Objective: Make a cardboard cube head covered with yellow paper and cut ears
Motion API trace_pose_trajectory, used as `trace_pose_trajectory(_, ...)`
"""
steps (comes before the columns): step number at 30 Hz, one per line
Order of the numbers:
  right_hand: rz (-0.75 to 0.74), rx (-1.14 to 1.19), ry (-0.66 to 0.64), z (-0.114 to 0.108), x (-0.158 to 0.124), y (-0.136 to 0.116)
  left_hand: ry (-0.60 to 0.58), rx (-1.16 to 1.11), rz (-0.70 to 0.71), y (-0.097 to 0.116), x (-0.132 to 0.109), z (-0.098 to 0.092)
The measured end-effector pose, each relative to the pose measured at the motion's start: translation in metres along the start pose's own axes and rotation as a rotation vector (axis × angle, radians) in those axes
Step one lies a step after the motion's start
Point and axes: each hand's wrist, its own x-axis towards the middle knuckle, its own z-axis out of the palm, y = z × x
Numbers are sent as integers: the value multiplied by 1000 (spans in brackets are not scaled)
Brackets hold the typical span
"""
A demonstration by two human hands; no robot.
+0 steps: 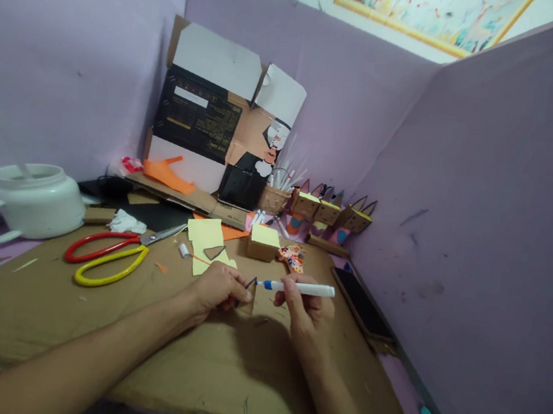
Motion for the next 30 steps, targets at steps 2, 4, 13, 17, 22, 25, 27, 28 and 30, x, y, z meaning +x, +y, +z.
trace_pose_trajectory(2, 9, -15, -16, -1, -1, 2, 4, 2, 3, 0, 0, 0)
trace_pose_trajectory(4, 17, -16, -37, -1, -1, 3, 8, 0, 7, 0, 1, 0)
trace_pose_trajectory(13, 21, 45, 23, 0, -1, 0, -2, 2, 1, 0, 0, -1)
trace_pose_trajectory(17, -13, 7, 24, 1, 0, 0, 5, 3, 4, 0, -1, 0)
trace_pose_trajectory(22, 3, -34, -29, -3, -1, 1, 0, 4, 2, 1, 0, 0)
trace_pose_trajectory(25, 24, -12, -56, -4, -2, 1, 4, 7, 0, 2, -1, 0)
trace_pose_trajectory(27, 28, 3, -51, -4, -2, 0, 3, 6, 0, 3, -1, 0)
trace_pose_trajectory(28, 31, 9, -38, -4, -2, -1, 1, 5, 0, 3, -2, 0)
trace_pose_trajectory(30, 31, 12, 4, -3, -2, -1, -5, 3, 5, 3, -2, 0)
